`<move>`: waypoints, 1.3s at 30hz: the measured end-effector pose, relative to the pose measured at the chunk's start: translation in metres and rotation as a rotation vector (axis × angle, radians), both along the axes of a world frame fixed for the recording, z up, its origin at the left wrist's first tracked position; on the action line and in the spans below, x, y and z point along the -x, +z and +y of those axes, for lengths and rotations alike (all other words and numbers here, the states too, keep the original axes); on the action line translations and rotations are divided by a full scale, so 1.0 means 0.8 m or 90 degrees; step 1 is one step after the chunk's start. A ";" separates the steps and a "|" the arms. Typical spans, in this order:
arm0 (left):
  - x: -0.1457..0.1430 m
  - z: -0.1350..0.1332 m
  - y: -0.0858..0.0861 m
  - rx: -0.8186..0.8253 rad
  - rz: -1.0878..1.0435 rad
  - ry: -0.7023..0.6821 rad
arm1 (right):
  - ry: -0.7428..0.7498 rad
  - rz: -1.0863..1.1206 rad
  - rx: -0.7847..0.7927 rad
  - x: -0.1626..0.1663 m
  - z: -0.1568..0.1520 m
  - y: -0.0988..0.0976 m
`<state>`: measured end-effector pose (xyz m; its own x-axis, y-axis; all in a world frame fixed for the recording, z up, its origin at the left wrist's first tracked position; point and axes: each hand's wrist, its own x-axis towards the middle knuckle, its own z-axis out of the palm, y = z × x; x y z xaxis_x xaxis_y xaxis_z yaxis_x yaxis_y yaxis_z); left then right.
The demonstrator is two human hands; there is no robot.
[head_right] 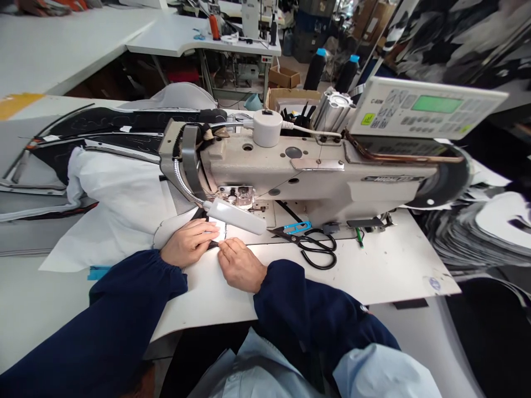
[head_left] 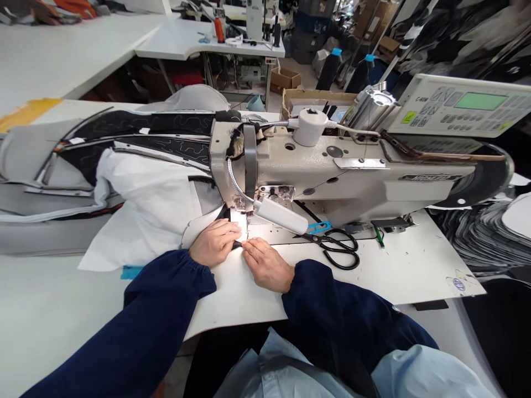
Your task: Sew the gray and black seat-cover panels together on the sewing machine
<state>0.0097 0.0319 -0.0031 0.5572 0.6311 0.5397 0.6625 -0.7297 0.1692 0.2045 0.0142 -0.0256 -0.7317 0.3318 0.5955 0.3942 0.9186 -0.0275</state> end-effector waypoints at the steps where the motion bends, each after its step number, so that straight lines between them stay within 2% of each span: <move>1: 0.001 0.000 -0.001 -0.004 -0.009 -0.002 | 0.002 0.003 -0.002 0.000 0.001 0.002; 8: 0.003 0.002 -0.002 -0.007 -0.021 -0.031 | 0.020 0.004 -0.007 0.002 0.003 0.012; 14: 0.004 0.015 -0.001 -0.017 -0.002 -0.033 | 0.015 -0.068 0.002 0.006 0.016 0.011; 20: 0.004 0.035 0.001 -0.082 0.009 0.014 | -0.006 -0.100 -0.003 0.012 0.038 0.003; 27: 0.005 0.058 -0.008 -0.141 0.003 0.049 | -0.056 -0.092 0.036 0.014 0.047 -0.009; 33: 0.004 0.073 -0.012 -0.071 0.050 0.107 | -0.067 -0.063 0.037 0.010 0.046 -0.003; 39: 0.005 0.076 -0.012 -0.027 0.072 0.119 | -0.066 -0.013 0.071 0.008 0.047 0.000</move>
